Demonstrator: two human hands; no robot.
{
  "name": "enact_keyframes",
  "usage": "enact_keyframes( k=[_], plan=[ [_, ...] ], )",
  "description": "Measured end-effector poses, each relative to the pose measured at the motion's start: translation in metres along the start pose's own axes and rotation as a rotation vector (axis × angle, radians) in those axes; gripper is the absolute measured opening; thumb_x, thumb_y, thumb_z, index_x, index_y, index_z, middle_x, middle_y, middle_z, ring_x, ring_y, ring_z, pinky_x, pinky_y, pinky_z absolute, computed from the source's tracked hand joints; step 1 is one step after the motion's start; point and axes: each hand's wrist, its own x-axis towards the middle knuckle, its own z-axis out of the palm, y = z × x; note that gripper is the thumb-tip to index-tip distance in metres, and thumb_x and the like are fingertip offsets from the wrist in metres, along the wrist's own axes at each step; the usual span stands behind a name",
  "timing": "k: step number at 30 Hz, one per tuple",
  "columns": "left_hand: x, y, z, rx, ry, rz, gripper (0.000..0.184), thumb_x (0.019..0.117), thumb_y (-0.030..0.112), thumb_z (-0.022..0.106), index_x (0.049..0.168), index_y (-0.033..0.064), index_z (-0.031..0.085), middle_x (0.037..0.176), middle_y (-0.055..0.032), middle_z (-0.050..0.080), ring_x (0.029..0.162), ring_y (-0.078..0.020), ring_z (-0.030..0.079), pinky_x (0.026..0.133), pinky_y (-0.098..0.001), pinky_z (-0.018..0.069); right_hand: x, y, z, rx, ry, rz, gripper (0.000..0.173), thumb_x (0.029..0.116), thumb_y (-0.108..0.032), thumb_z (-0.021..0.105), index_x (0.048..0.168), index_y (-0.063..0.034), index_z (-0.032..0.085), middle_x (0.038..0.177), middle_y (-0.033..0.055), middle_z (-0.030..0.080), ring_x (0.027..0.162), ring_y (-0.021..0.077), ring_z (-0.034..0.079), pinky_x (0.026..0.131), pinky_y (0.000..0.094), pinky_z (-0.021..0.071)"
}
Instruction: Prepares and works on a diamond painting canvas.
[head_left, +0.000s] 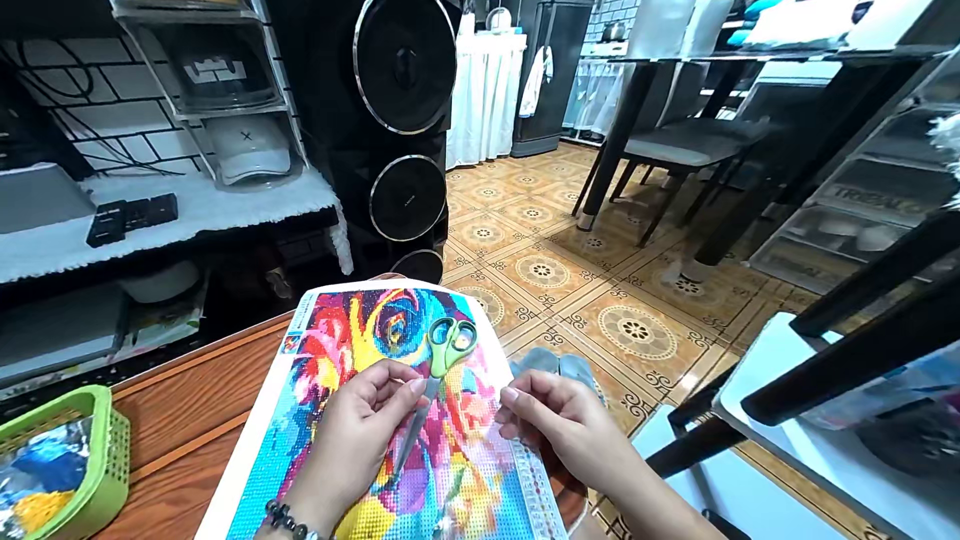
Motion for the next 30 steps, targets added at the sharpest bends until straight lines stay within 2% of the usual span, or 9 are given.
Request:
enact_keyframes(
  k=[9,30],
  plan=[
    [0.0002,-0.0006,0.0027,0.026,0.031,0.003,0.015,0.1008,0.023,0.064,0.104,0.011,0.071,0.083,-0.0043,0.077,0.076,-0.0151,0.075,0.07,-0.0261,0.0615,-0.0003,0.0011,0.0015,-0.012,0.024,0.004,0.023,0.1057,-0.024,0.055,0.097,-0.0093,0.07,0.082,-0.0009,0.074,0.067,0.006,0.069,0.057,0.0195,0.0556],
    [-0.0009,0.0009,0.0041,0.023,0.038,0.014,0.016,0.1049,0.021,0.057,0.108,0.0108,0.07,0.083,-0.0045,0.077,0.075,-0.0147,0.075,0.07,-0.0257,0.061,0.0004,0.0014,0.0028,0.004,0.031,-0.018,0.024,0.1067,-0.023,0.053,0.098,-0.0083,0.07,0.082,0.0007,0.075,0.068,0.007,0.07,0.058,0.0196,0.0563]
  ],
)
